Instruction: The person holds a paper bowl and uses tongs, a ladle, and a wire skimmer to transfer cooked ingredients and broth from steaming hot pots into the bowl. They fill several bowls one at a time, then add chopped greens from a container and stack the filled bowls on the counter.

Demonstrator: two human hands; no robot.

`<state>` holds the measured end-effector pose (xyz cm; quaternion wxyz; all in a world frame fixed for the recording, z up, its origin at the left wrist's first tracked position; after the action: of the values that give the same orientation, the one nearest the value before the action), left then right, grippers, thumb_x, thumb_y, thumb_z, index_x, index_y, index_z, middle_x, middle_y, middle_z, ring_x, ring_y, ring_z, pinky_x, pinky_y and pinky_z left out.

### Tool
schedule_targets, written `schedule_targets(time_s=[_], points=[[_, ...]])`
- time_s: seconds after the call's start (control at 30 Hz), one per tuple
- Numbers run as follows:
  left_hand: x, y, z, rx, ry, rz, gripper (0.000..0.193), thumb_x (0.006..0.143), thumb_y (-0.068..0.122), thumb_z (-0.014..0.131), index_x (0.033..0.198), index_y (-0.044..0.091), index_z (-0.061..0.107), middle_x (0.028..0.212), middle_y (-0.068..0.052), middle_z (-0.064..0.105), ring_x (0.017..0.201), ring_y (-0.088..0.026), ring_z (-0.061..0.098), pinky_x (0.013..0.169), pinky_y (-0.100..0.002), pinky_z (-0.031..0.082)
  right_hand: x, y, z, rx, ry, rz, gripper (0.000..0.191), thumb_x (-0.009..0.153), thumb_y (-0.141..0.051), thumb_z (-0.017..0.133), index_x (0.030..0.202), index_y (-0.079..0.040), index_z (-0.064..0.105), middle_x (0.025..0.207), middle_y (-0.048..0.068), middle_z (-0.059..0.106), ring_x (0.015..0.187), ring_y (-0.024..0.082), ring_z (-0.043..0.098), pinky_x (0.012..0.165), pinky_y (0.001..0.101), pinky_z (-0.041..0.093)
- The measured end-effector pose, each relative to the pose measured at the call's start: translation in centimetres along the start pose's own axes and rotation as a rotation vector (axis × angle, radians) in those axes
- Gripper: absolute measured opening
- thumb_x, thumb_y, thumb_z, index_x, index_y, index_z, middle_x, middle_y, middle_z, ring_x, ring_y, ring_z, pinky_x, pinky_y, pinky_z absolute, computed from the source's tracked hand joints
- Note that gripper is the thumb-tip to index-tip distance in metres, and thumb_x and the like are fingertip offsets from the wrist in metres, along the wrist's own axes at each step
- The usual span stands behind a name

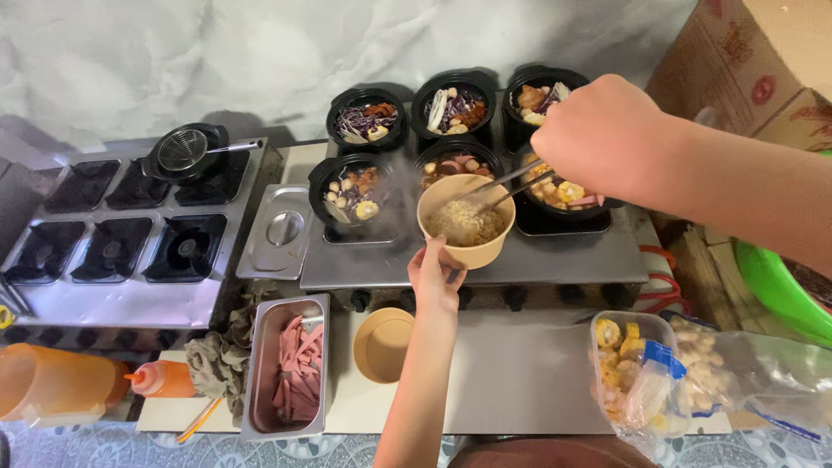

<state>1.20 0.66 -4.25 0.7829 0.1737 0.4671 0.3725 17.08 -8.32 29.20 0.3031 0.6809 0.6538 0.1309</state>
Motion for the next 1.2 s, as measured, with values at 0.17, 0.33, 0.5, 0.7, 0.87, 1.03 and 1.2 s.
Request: schedule_targets(time_s=[0.17,0.33,0.5,0.7,0.87,1.03,1.2], points=[[-0.5,0.5,-0.6,-0.021,-0.021,0.009,0.066,0.072,0.030,0.082,0.124,0.013,0.045,0.129,-0.011,0.053,0.120,-0.029,0.057,0.097,-0.059,0.046,-0.1,0.7,-0.4,-0.004,0.048,0.052,0.014,0.078,-0.027,0.077,0.081,-0.014,0.077,0.082,0.006,0.075,0.081,0.025,0.077,0.066,0.0378,0.061],[-0.9,1.2,-1.9,-0.040,-0.008,0.039,0.064,0.072,0.030,0.082,0.123,0.011,0.047,0.130,-0.011,0.054,0.121,-0.029,0.057,0.097,-0.057,0.047,0.0,3.7,1.2,0.203,-0.102,0.205,0.031,0.085,-0.042,0.077,0.111,-0.026,0.078,0.083,0.009,0.078,0.085,0.031,0.077,0.076,0.0437,0.062],[-1.0,1.8,-3.8,-0.081,0.131,0.042,0.067,0.072,0.028,0.082,0.124,0.017,0.041,0.134,-0.009,0.051,0.123,-0.029,0.055,0.101,-0.057,0.044,2.3,4.9,5.0,0.431,-0.108,0.259,0.045,0.090,-0.056,0.069,0.126,-0.029,0.075,0.084,0.012,0.080,0.079,0.033,0.078,0.076,0.0462,0.063],[-1.3,2.9,-5.5,-0.115,0.161,0.055,0.066,0.072,0.027,0.083,0.123,0.016,0.043,0.135,-0.009,0.050,0.124,-0.029,0.055,0.104,-0.059,0.046,6.8,5.3,11.6,0.528,-0.077,0.286,0.057,0.090,-0.062,0.067,0.130,-0.022,0.073,0.093,0.013,0.079,0.088,0.033,0.077,0.080,0.0486,0.061],[-1.8,3.4,-7.1,-0.140,0.168,0.077,0.058,0.076,0.027,0.081,0.121,0.017,0.046,0.130,-0.008,0.054,0.123,-0.027,0.057,0.101,-0.057,0.045,11.0,2.0,17.7,0.558,-0.185,0.280,0.054,0.089,-0.062,0.068,0.112,-0.015,0.077,0.096,0.014,0.078,0.091,0.033,0.076,0.080,0.0486,0.062],[-2.6,3.8,-9.8,-0.117,0.177,0.125,0.044,0.080,0.030,0.079,0.111,0.013,0.053,0.110,-0.010,0.057,0.109,-0.028,0.060,0.094,-0.054,0.049,15.2,-3.4,21.0,0.654,-0.161,0.198,0.045,0.084,-0.055,0.073,0.104,-0.016,0.080,0.103,0.016,0.077,0.097,0.037,0.075,0.086,0.0496,0.060],[-3.3,3.6,-11.7,-0.122,0.269,0.117,0.038,0.080,0.027,0.077,0.108,0.015,0.055,0.110,-0.006,0.062,0.110,-0.028,0.061,0.092,-0.052,0.051,18.0,-6.6,22.7,0.668,-0.186,0.220,0.045,0.088,-0.049,0.072,0.108,-0.010,0.078,0.107,0.016,0.077,0.100,0.036,0.075,0.089,0.0479,0.059]])
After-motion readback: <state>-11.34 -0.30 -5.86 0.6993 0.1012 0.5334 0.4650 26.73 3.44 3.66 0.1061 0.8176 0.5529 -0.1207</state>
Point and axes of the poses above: each hand's wrist, its own x-axis towards the middle knuckle, its own z-axis out of the palm, y = z × x, the point moved 6 cm from there along x, towards the middle knuckle
